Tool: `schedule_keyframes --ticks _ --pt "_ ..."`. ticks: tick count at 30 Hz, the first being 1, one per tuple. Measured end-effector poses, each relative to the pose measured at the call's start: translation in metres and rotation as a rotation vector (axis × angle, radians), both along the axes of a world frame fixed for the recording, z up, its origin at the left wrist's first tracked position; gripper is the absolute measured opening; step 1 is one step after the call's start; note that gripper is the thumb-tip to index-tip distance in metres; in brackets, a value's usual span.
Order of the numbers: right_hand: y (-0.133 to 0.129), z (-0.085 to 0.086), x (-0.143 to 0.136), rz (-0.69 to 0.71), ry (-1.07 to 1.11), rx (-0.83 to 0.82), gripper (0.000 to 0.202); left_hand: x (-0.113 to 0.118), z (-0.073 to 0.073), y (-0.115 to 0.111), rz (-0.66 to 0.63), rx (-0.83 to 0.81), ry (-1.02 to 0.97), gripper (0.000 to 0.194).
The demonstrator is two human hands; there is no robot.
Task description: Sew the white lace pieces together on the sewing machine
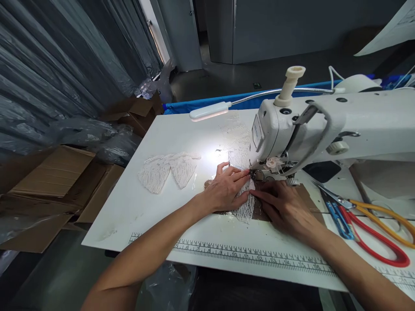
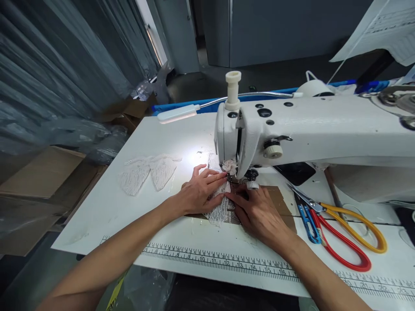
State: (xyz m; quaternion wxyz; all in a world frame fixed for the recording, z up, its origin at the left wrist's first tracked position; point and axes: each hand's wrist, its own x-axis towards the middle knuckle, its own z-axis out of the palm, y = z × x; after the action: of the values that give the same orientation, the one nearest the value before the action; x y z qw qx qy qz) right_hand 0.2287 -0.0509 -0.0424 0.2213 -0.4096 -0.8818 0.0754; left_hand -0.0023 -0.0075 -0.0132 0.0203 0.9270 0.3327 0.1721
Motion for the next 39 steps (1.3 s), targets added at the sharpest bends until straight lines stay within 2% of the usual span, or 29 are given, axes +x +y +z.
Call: schedule_keyframes --ticks 16,24,27,31,39 --pt "0.0019 0.0056 -0.0034 -0.009 0.051 0.006 0.04 -0.0024 -0.0041 0.0025 0.007 -0.029 -0.057 0.036" --pt "0.0023 0.0068 0.001 0.017 -0.008 0.023 0.041 0.0035 -0.0033 -0.0062 0.052 0.088 0.007 0.036" --pt "0.0006 0.008 -0.0002 0.005 -0.02 0.027 0.041 0.0049 -0.0057 -0.0062 -0.006 0.123 -0.025 0.028" --pt "-0.0019 0.009 -0.0025 -0.01 -0.024 0.031 0.042 0.0025 -0.0057 -0.0052 -0.076 0.145 -0.045 0.028" --pt "-0.0005 0.0076 -0.0069 -0.022 -0.073 0.091 0.041 -0.003 0.0011 -0.005 -0.067 0.085 0.002 0.029"
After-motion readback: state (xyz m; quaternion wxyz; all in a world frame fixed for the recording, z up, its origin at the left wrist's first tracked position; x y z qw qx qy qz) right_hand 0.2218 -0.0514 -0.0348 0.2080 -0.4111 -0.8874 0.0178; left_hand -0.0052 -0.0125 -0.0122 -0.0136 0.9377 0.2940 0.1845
